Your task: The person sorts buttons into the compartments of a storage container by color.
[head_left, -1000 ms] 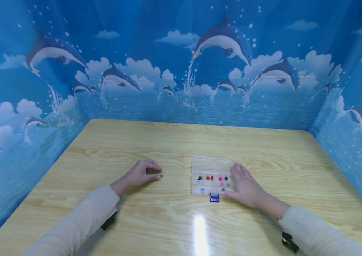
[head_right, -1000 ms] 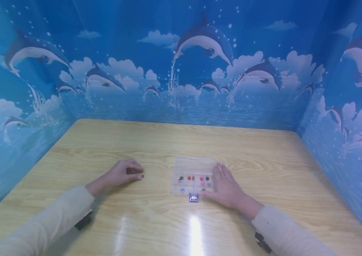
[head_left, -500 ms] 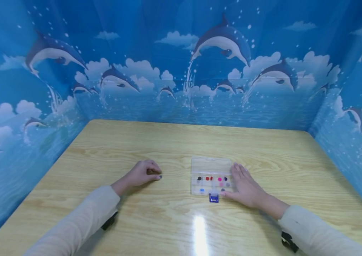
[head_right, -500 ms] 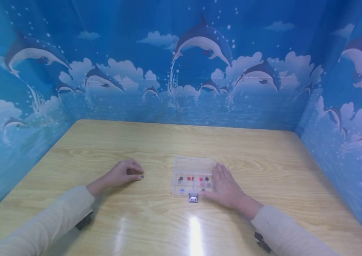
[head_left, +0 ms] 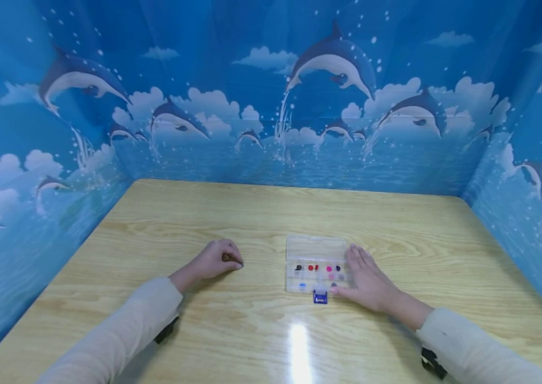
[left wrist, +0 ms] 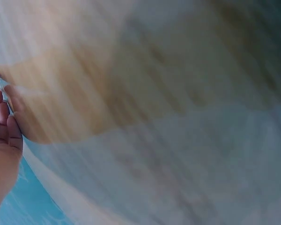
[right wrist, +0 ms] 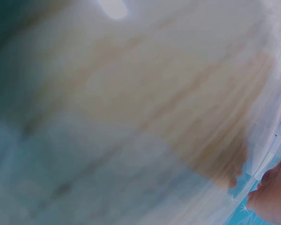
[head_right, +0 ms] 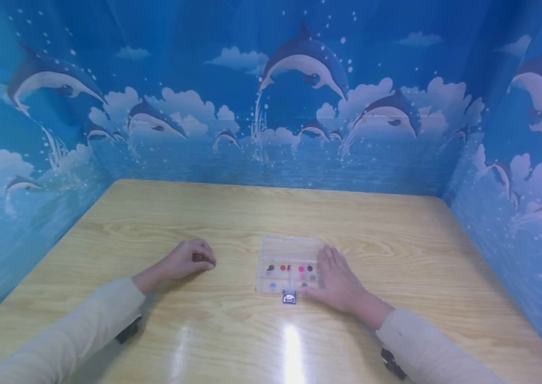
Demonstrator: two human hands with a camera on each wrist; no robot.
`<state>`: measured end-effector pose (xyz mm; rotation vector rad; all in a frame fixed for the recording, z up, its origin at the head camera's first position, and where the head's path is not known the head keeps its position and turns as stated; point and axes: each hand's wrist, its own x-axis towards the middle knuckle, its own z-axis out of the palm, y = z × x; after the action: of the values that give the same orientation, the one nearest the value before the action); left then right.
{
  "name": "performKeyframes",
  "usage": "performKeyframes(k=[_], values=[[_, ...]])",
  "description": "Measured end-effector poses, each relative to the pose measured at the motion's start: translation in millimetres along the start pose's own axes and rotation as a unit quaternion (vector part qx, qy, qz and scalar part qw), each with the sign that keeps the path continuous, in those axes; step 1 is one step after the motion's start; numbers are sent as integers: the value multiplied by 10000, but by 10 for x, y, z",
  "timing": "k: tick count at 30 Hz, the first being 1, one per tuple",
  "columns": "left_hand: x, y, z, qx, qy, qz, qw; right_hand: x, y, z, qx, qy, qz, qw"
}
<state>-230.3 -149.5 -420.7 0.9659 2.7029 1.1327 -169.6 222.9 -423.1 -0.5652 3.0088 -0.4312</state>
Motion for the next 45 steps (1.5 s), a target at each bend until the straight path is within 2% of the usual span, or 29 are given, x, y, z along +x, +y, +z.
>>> performKeyframes(k=[9,17,22,30,45], values=[[-5,-4,0,75,40,105,9999,0,-8,-10,27,-11,0,10000],[5,4,-30,90,-127,-111,9998,1,-7,4,78,3,0,10000],[4,26,-35,136,-197,-138,9996,-3,-10,9,96,-2,0,10000],[29,47,-19,180,-144,62,9997,-13,-20,-12,37,6,9,10000],[46,99,26,120,-116,-98,9998,0,-2,0,29,45,-49,10000]])
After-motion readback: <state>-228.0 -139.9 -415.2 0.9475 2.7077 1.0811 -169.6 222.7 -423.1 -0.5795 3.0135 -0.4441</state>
